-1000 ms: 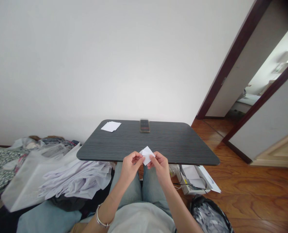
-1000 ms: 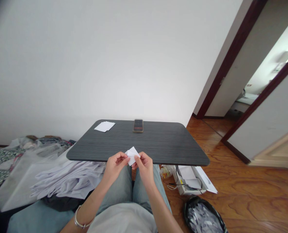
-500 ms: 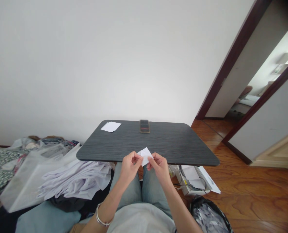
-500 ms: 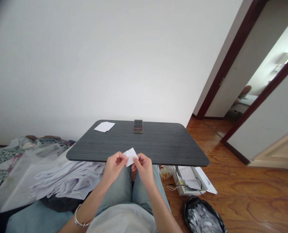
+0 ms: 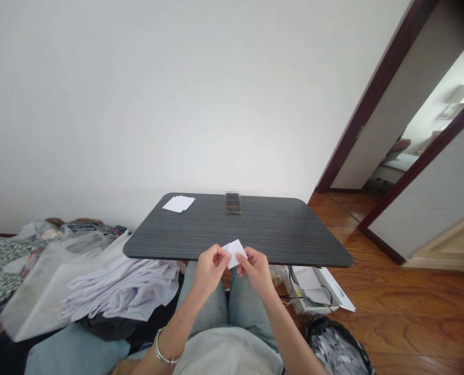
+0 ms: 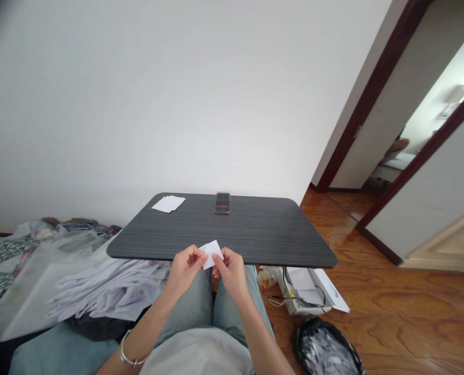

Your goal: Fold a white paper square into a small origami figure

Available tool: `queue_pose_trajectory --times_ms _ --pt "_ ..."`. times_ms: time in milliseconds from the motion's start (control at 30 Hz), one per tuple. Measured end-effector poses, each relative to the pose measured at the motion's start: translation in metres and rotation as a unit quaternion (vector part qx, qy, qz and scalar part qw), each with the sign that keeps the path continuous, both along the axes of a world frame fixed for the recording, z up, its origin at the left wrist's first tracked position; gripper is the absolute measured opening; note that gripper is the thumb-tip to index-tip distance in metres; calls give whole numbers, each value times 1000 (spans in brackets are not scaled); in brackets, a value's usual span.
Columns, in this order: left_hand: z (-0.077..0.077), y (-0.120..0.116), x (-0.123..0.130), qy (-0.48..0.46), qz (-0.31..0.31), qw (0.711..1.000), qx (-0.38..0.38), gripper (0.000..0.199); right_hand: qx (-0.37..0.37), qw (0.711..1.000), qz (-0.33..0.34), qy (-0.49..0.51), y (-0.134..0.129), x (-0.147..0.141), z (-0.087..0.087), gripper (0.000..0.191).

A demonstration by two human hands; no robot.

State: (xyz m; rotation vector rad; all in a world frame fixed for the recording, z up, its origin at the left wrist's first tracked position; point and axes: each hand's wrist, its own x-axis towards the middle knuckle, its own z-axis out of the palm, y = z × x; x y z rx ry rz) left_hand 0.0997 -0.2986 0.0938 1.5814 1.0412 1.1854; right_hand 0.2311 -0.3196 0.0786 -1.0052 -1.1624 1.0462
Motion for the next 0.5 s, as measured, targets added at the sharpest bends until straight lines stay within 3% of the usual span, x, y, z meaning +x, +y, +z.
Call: queue_pose_trajectory --times_ms 367,500 --pt "4 0 5 -71 -27 997 -21 15 -12 1000 -12 16 5 4 -4 33" --pt "3 -2 4 -47 -32 998 -10 18 -14 1000 -11 26 4 4 -2 33"
